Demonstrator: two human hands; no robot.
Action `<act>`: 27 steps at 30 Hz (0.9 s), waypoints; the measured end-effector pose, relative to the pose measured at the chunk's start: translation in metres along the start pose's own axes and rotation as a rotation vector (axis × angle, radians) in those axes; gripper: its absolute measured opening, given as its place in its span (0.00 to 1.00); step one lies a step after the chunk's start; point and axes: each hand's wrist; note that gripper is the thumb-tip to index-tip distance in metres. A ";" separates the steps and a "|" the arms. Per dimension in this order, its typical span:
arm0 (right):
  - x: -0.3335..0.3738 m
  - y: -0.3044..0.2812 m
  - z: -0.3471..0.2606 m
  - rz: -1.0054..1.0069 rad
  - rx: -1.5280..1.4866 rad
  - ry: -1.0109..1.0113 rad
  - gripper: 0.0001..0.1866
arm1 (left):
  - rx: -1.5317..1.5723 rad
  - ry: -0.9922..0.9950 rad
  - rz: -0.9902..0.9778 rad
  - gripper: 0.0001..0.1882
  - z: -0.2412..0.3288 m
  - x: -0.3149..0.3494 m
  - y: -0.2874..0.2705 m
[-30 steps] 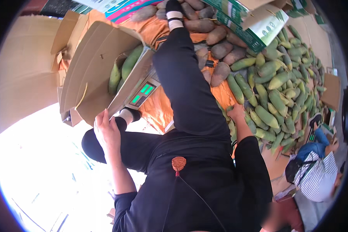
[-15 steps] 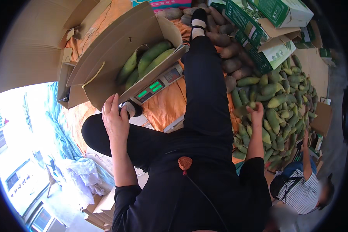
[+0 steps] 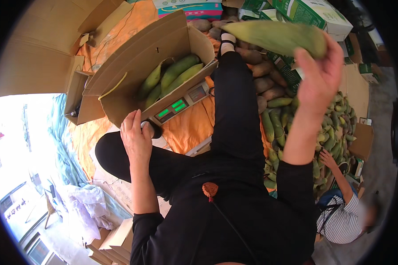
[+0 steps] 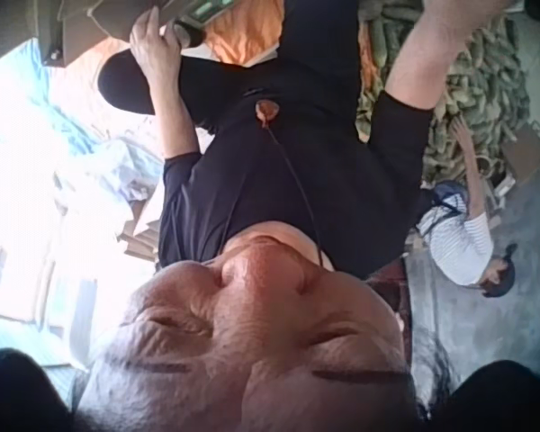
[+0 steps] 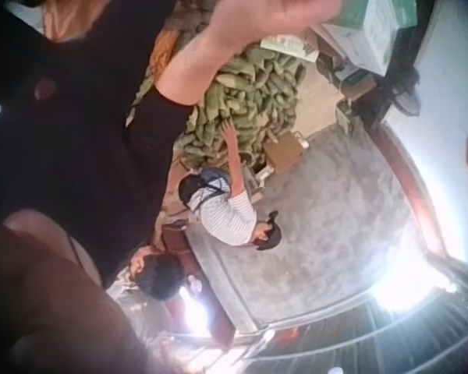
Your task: Sort green produce from a pile into a cardboard box on a digital scale to reach a target weight.
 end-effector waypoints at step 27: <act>0.216 -0.125 0.146 0.064 0.704 0.901 0.11 | -0.018 0.071 -0.035 0.19 -0.005 -0.001 0.014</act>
Point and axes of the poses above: each hand's wrist, its own x-axis away from the middle knuckle, its own y-axis out of the palm, z = x × y, and after that the axes turned 7 degrees about -z, right-handed
